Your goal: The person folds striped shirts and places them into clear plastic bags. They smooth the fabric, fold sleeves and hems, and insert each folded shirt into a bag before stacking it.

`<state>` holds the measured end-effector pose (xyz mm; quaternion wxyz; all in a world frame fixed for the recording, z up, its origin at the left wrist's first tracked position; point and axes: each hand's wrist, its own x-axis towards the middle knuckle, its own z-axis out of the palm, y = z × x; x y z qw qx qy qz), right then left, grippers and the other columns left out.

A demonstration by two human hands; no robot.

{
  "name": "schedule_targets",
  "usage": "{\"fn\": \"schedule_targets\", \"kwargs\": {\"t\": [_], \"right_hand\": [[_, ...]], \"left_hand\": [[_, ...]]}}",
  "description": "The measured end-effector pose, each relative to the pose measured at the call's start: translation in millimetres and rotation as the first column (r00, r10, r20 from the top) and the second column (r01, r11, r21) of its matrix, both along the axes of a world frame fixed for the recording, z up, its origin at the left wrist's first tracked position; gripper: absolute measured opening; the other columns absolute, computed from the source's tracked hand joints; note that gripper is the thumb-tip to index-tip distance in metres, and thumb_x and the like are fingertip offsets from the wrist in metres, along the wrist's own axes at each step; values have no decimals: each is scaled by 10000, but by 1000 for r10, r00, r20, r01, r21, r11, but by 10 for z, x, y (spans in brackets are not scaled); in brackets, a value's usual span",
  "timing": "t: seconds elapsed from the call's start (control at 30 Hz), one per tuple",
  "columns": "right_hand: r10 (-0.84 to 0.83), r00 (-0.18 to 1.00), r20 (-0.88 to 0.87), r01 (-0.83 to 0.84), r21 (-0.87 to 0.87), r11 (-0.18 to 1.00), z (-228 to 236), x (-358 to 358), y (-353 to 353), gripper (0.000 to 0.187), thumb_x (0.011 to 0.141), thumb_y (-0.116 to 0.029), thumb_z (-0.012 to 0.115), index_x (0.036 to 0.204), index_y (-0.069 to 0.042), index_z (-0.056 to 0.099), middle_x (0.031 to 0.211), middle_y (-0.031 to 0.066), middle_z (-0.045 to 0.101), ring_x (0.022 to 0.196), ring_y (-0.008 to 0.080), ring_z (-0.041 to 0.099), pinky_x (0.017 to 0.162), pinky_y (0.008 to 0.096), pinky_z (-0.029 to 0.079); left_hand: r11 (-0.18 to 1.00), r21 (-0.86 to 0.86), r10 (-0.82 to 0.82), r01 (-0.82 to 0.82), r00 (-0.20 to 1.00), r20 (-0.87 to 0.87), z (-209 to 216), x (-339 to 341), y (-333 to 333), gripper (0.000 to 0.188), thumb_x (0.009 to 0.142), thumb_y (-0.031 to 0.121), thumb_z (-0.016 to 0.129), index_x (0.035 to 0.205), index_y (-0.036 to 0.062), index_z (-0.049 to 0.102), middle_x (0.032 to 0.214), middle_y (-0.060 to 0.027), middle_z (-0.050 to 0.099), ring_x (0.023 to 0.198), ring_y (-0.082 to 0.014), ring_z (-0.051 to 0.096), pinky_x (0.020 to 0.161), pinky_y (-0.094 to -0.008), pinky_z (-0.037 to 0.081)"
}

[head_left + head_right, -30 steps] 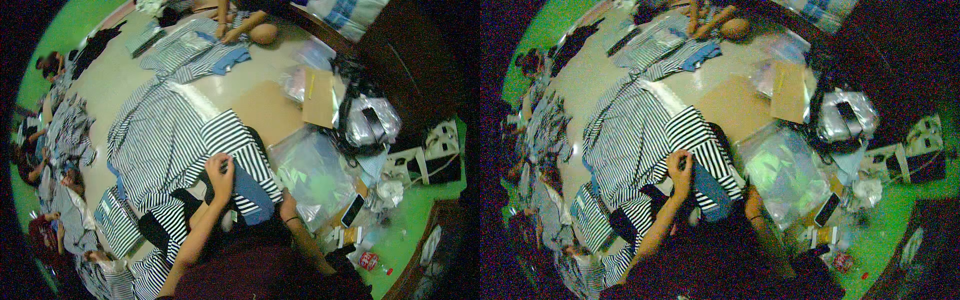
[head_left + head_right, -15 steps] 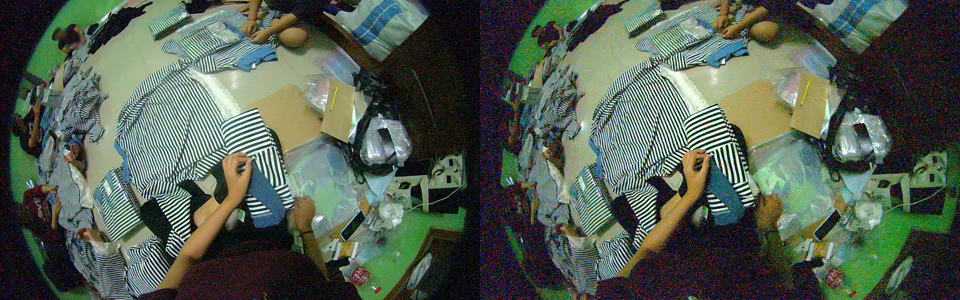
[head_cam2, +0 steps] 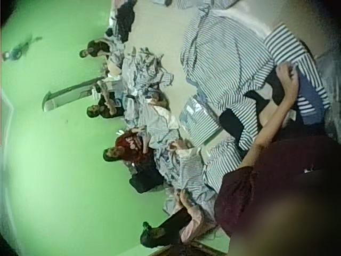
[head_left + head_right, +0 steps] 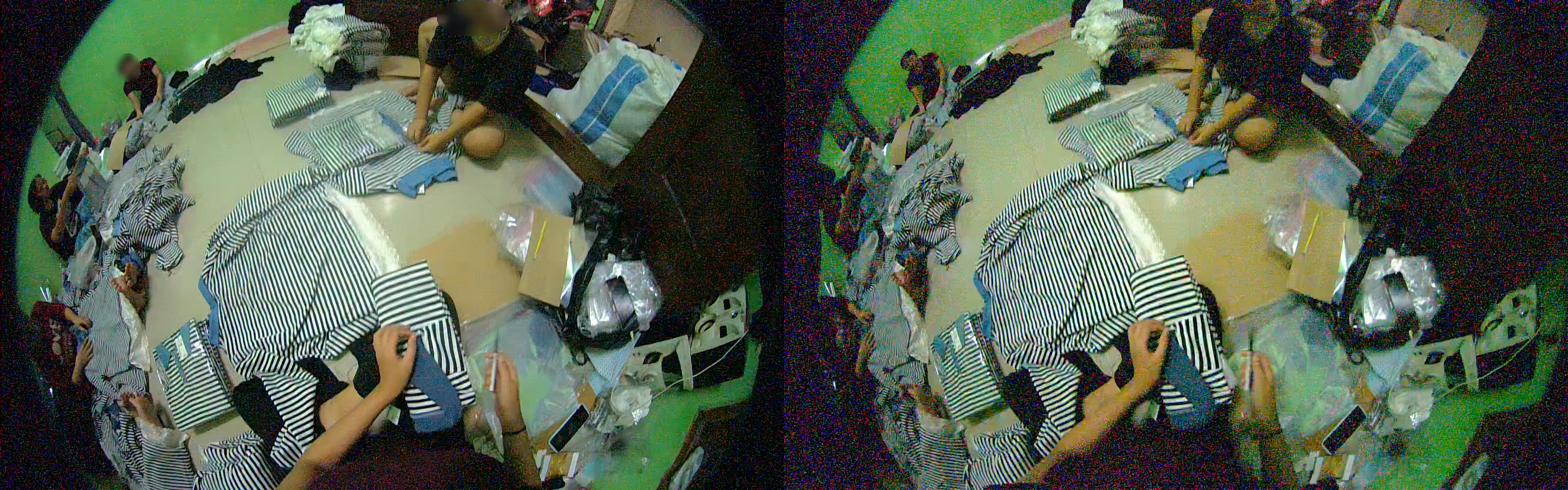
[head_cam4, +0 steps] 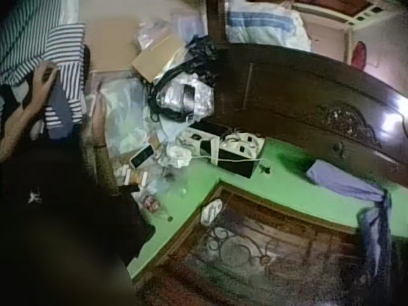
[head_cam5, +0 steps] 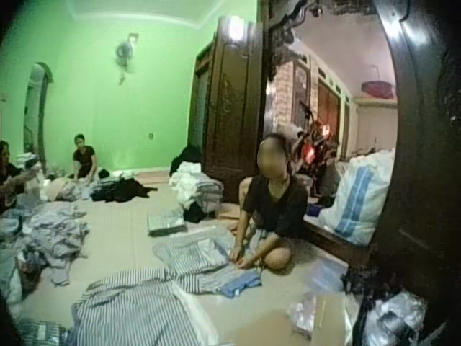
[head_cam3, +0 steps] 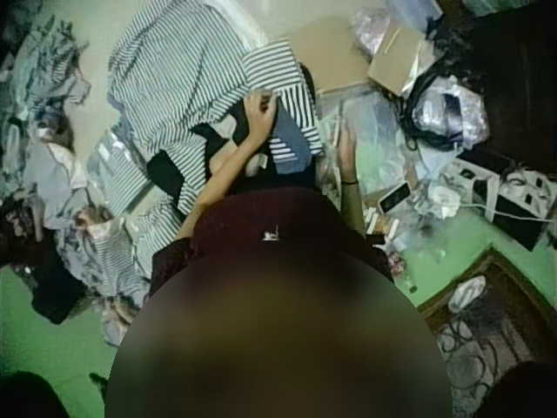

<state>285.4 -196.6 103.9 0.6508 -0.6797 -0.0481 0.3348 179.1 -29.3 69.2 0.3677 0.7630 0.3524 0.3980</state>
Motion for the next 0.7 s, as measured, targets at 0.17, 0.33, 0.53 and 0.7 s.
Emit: {"fn": "schedule_targets", "kwargs": {"t": [0.17, 0.33, 0.53, 0.7], "right_hand": [[427, 872, -238, -411, 118, 904, 285, -138, 430, 220, 848, -272, 412, 835, -66, 490, 573, -36, 405, 437, 30, 345, 380, 163, 285], [459, 751, -475, -463, 117, 879, 290, -224, 609, 244, 848, -292, 413, 761, -66, 449, 543, -31, 384, 375, 19, 280, 327, 150, 216], [427, 807, -409, -447, 50, 893, 143, -235, 617, 273, 836, -302, 436, 710, -61, 458, 520, -25, 397, 347, 19, 280, 298, 156, 205], [409, 835, -369, -444, -13, 896, 115, -247, 618, 281, 838, -301, 432, 703, -56, 463, 516, -18, 402, 335, 23, 273, 295, 155, 205]], "left_hand": [[1000, -21, -8, 8, 1000, 4, 9, -5, -8, 87, 666, 74, 580, 727, 58, 519, 796, -72, 537, 846, -244, 457, 780, -344, 322], [1000, -20, 11, -10, 999, 30, -13, -9, -16, 89, 666, 69, 581, 730, 53, 521, 802, -72, 540, 846, -251, 454, 784, -347, 321], [1000, 19, 14, -14, 1000, 27, -26, 5, -4, 81, 665, 63, 578, 720, 55, 520, 786, -68, 541, 817, -237, 470, 781, -338, 316], [1000, -7, 4, -4, 999, 36, -60, 12, -10, 81, 667, 58, 572, 721, 52, 512, 798, -74, 537, 838, -249, 457, 773, -351, 322]]}}
